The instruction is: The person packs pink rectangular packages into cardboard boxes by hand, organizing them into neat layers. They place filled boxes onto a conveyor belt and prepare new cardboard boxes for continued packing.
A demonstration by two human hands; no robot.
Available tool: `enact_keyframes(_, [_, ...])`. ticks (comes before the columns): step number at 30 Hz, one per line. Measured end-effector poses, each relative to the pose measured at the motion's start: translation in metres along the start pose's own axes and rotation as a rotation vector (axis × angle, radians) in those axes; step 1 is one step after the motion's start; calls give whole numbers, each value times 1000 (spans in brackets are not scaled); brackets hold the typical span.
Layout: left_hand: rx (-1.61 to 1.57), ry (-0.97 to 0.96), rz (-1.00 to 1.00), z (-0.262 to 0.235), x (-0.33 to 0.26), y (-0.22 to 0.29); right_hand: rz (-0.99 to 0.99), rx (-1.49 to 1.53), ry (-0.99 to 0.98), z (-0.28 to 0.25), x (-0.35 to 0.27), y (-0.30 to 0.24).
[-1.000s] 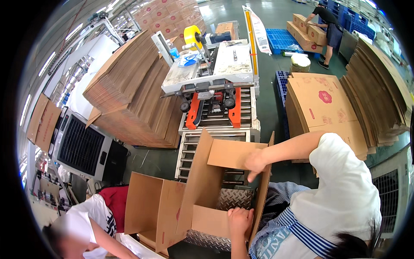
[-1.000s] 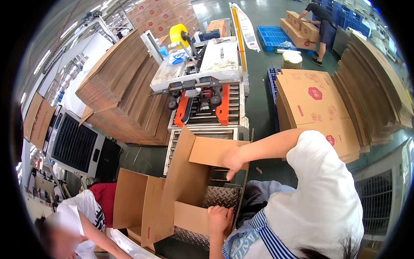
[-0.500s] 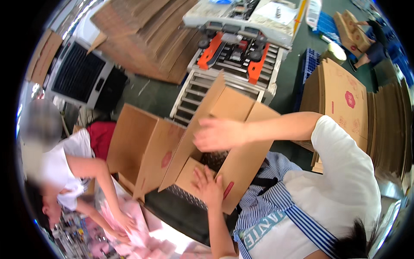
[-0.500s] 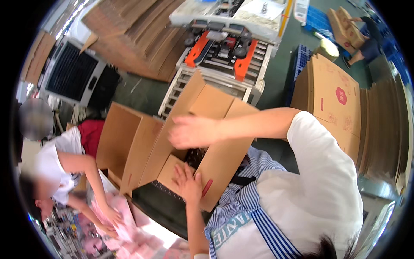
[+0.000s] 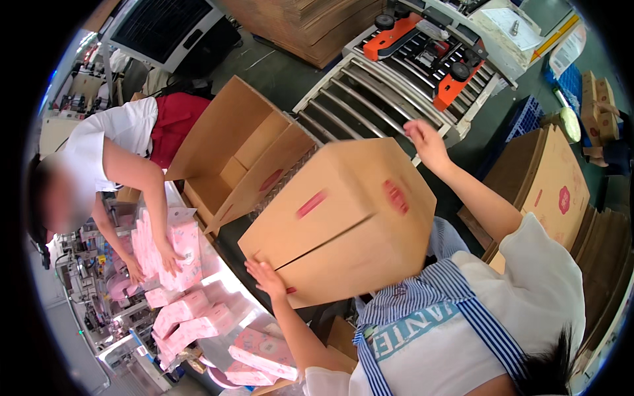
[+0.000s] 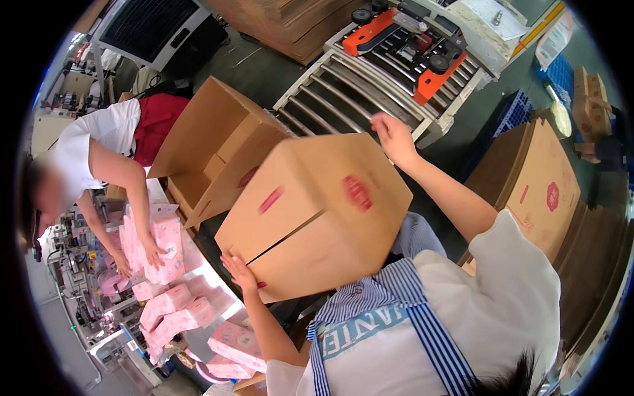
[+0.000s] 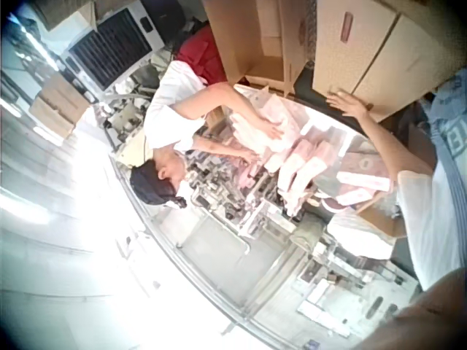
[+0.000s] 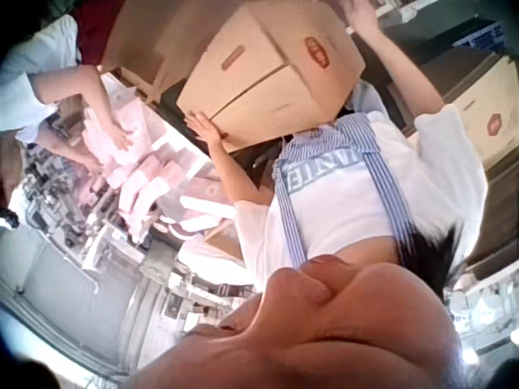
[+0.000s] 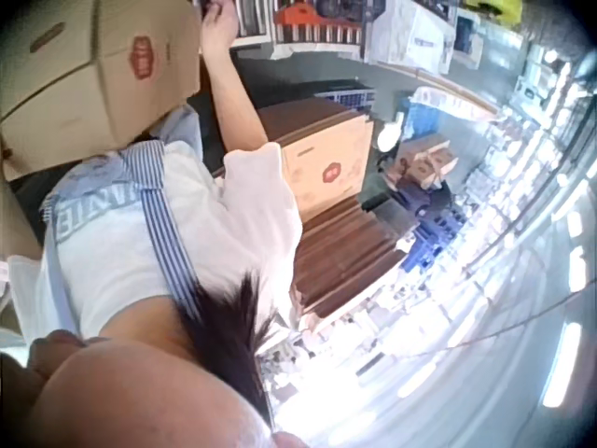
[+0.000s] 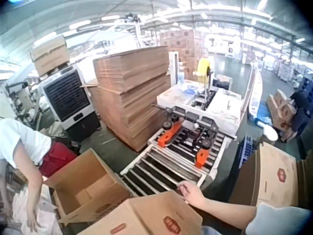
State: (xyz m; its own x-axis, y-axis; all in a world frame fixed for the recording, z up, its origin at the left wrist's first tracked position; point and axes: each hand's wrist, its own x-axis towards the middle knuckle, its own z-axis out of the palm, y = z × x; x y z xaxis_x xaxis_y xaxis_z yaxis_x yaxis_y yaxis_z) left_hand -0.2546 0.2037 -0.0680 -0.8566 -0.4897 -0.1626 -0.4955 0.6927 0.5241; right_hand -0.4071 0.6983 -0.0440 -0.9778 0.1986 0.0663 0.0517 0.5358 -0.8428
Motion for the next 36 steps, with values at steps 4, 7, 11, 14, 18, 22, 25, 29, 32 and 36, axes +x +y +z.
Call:
enact_keyframes(4, [-741, -185, -258, 27, 37, -59, 506, -33, -500, 24, -49, 141])
enact_keyframes(7, [-1190, -368, -580, 49, -19, -16, 437, 253, -601, -50, -28, 57])
enact_keyframes(11, [-1758, -621, -169, 60, -50, 107, 417, 674, -523, -120, -8, -45])
enact_keyframes(14, [-814, -314, -36, 76, -40, 68, 235, 342, -295, -58, -25, -104])
enact_keyframes(18, [-1004, -614, -193, 17, -37, 78, -541, -49, -966, -1, -42, -147])
enact_keyframes(22, [-1081, -472, -184, -50, -66, 42, -469, -825, -59, -4, -46, -103])
enact_keyframes(25, [-707, -169, -325, -32, -82, 43, -135, -633, -260, -8, -46, -29])
enact_keyframes(29, [-416, -84, -133, 3, -84, 34, 167, -474, -541, -11, -41, -2])
enact_keyframes(32, [-859, -176, -368, -11, -74, -26, 136, -629, -610, -12, -40, -11])
enact_keyframes(36, [-833, -165, -434, -27, -38, -81, 241, -329, -561, -3, -43, -22])
